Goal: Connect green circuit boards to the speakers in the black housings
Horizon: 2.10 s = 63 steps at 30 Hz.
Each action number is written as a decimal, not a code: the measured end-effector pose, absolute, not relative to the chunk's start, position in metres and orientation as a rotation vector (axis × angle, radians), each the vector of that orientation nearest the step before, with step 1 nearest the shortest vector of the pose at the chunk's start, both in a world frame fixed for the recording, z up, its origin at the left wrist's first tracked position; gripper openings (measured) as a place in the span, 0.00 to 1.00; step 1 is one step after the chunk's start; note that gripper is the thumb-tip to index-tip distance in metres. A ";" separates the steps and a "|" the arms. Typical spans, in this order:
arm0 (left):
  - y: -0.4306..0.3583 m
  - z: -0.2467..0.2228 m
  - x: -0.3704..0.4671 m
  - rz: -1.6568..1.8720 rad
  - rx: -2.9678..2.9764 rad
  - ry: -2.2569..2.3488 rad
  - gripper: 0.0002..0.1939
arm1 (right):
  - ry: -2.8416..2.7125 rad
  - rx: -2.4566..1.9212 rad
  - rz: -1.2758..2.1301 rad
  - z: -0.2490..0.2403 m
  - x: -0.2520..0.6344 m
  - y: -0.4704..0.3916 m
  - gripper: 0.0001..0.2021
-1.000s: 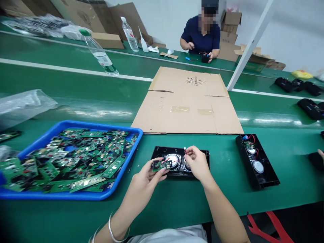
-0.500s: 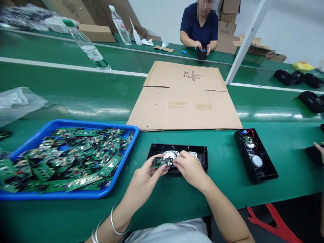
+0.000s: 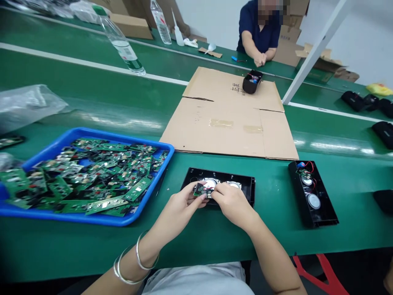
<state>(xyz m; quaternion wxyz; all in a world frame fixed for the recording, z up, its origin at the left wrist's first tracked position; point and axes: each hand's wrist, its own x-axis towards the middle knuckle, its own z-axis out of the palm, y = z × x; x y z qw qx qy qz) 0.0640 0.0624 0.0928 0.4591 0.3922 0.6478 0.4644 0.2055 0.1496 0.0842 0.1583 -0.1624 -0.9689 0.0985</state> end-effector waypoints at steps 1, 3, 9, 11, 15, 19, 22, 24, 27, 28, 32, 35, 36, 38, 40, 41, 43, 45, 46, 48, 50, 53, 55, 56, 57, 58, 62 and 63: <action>0.063 0.092 0.064 1.143 0.984 1.612 0.14 | -2.769 -0.475 0.243 0.084 0.205 0.149 0.17; 0.062 0.092 0.065 1.136 1.027 1.652 0.14 | -2.740 -0.488 0.228 0.082 0.204 0.148 0.16; 0.060 0.089 0.069 1.215 1.069 1.699 0.13 | -2.573 -0.514 0.367 0.077 0.201 0.145 0.14; 0.060 0.089 0.071 1.240 1.051 1.705 0.13 | -2.545 -0.548 0.381 0.076 0.199 0.144 0.14; 0.060 0.089 0.070 1.257 1.000 1.704 0.13 | -2.519 -0.593 0.437 0.076 0.198 0.142 0.13; 0.060 0.091 0.067 1.219 1.025 1.695 0.13 | -2.490 -0.647 0.536 0.075 0.199 0.143 0.12; 0.062 0.092 0.067 1.216 1.024 1.679 0.13 | -2.455 -0.678 0.544 0.074 0.199 0.144 0.13; 0.063 0.093 0.067 1.241 1.005 1.659 0.13 | -2.440 -0.653 0.563 0.075 0.199 0.144 0.13; 0.063 0.094 0.067 1.261 1.002 1.634 0.13 | -2.442 -0.601 0.617 0.077 0.201 0.146 0.13; 0.063 0.094 0.067 1.252 1.016 1.634 0.13 | -2.449 -0.600 0.618 0.077 0.201 0.147 0.13; 0.062 0.095 0.064 1.177 1.089 1.635 0.12 | -2.500 -0.637 0.541 0.077 0.203 0.150 0.13; 0.062 0.096 0.062 1.173 1.070 1.579 0.12 | -2.517 -0.630 0.541 0.074 0.202 0.153 0.12; 0.062 0.095 0.062 1.184 1.045 1.558 0.11 | -2.519 -0.626 0.550 0.073 0.202 0.154 0.12; 0.062 0.094 0.063 1.212 0.985 1.533 0.12 | -2.521 -0.624 0.562 0.071 0.201 0.155 0.12; 0.062 0.091 0.064 1.226 0.945 1.540 0.12 | -2.523 -0.631 0.570 0.070 0.200 0.156 0.11; 0.062 0.090 0.065 1.228 0.934 1.552 0.13 | -2.526 -0.638 0.572 0.069 0.199 0.156 0.10; 0.061 0.088 0.066 1.226 0.922 1.574 0.13 | -2.536 -0.656 0.576 0.066 0.198 0.155 0.09; 0.061 0.087 0.066 1.226 0.919 1.584 0.13 | -2.549 -0.682 0.578 0.064 0.196 0.154 0.08; 0.062 0.087 0.066 1.226 0.919 1.586 0.12 | -2.555 -0.695 0.580 0.064 0.196 0.154 0.08; 0.063 0.089 0.066 1.219 0.923 1.588 0.12 | -2.561 -0.717 0.588 0.066 0.196 0.154 0.07; 0.064 0.092 0.065 1.210 0.911 1.591 0.12 | -2.569 -0.728 0.622 0.074 0.200 0.155 0.04; 0.065 0.094 0.064 1.190 0.859 1.594 0.13 | -2.644 -0.723 0.631 0.089 0.210 0.162 0.21; 0.067 0.095 0.063 1.177 0.813 1.596 0.16 | -2.766 -0.749 0.547 0.096 0.217 0.166 0.43; 0.067 0.095 0.062 1.174 0.788 1.596 0.18 | -2.839 -0.772 0.491 0.097 0.220 0.168 0.51; 0.068 0.096 0.062 1.173 0.763 1.596 0.21 | -2.908 -0.801 0.447 0.097 0.222 0.170 0.56; 0.069 0.096 0.061 1.172 0.741 1.595 0.23 | -2.961 -0.826 0.422 0.095 0.223 0.170 0.58; 0.069 0.105 0.056 1.120 0.738 1.622 0.31 | -2.920 -0.872 0.435 0.086 0.224 0.165 0.51; 0.069 0.110 0.054 1.100 0.772 1.635 0.32 | -2.871 -0.880 0.441 0.086 0.225 0.163 0.50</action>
